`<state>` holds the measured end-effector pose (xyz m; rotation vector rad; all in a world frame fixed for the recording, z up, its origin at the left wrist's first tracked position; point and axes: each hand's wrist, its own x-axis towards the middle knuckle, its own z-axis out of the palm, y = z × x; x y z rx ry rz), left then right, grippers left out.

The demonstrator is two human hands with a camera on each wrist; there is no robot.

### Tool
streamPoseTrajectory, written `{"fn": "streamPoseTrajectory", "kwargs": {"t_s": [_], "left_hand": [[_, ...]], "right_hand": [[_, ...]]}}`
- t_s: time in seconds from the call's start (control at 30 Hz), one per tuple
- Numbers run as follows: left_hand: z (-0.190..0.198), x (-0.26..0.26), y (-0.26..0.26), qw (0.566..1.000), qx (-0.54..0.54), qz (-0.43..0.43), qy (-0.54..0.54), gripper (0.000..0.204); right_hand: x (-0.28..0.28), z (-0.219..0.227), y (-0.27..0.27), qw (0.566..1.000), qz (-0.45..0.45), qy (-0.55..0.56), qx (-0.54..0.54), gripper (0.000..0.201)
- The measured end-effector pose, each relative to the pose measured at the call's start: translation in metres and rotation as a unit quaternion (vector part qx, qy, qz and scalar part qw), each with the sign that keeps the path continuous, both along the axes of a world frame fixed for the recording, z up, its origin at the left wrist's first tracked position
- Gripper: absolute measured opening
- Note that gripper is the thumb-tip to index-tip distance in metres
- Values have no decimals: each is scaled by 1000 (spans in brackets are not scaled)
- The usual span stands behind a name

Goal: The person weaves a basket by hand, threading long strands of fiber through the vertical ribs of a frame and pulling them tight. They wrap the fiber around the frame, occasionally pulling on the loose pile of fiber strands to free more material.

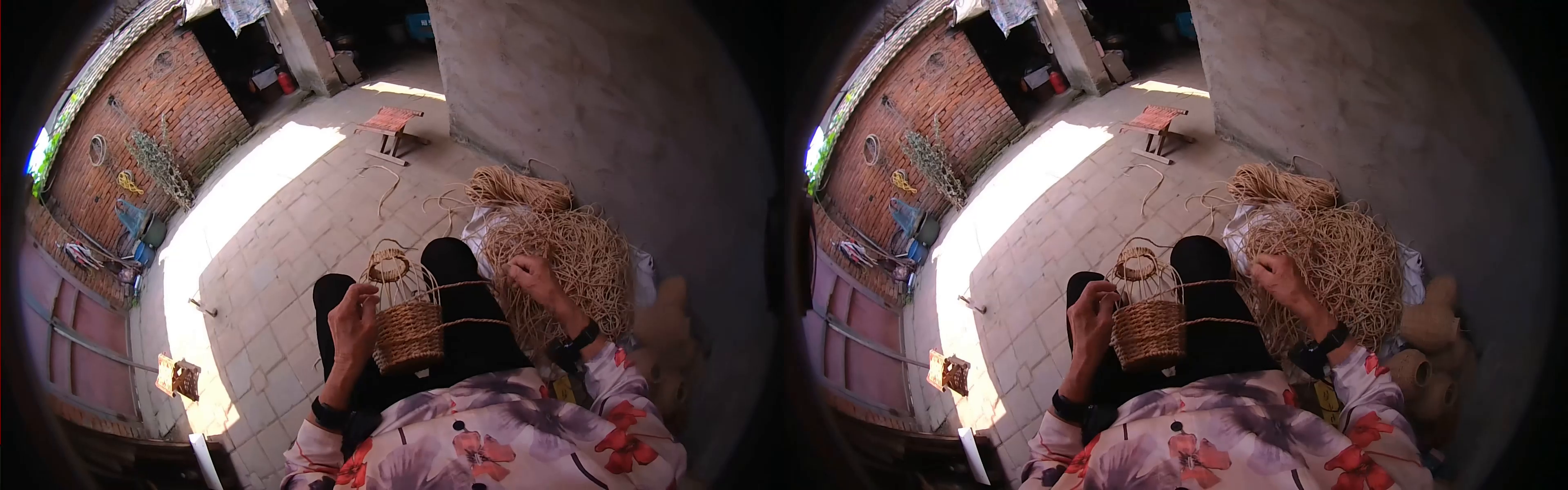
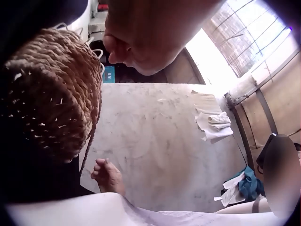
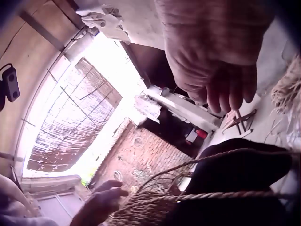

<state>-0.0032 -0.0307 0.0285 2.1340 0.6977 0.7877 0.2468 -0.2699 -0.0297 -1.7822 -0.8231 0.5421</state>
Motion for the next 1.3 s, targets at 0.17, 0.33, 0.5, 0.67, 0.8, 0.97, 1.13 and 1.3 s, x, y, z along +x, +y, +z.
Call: {"fn": "streamPoseTrajectory", "kwargs": {"t_s": [0.17,0.33,0.5,0.67,0.8,0.97,1.13,1.3], "left_hand": [[4,26,0,982,-50,-163,77,23],[-9,25,1,968,-194,-127,97,24],[-27,-5,-5,962,-255,-93,-29,18],[-47,-12,-2,959,-270,-73,-48,12],[-29,-7,-2,996,-80,-34,29,9],[-17,-2,-9,993,65,-19,100,11],[-23,-2,-4,987,70,-73,124,16],[-22,-3,2,985,12,-103,137,23]], "right_hand": [[-62,17,46,920,174,351,4,33],[-80,7,76,798,105,560,195,30],[-77,4,97,798,168,509,275,24],[-71,8,96,896,99,385,199,19],[-76,37,127,913,153,280,255,12],[-80,47,174,947,215,144,189,12],[-95,35,173,940,120,-317,49,17],[-105,23,163,956,103,-261,90,32]]}}
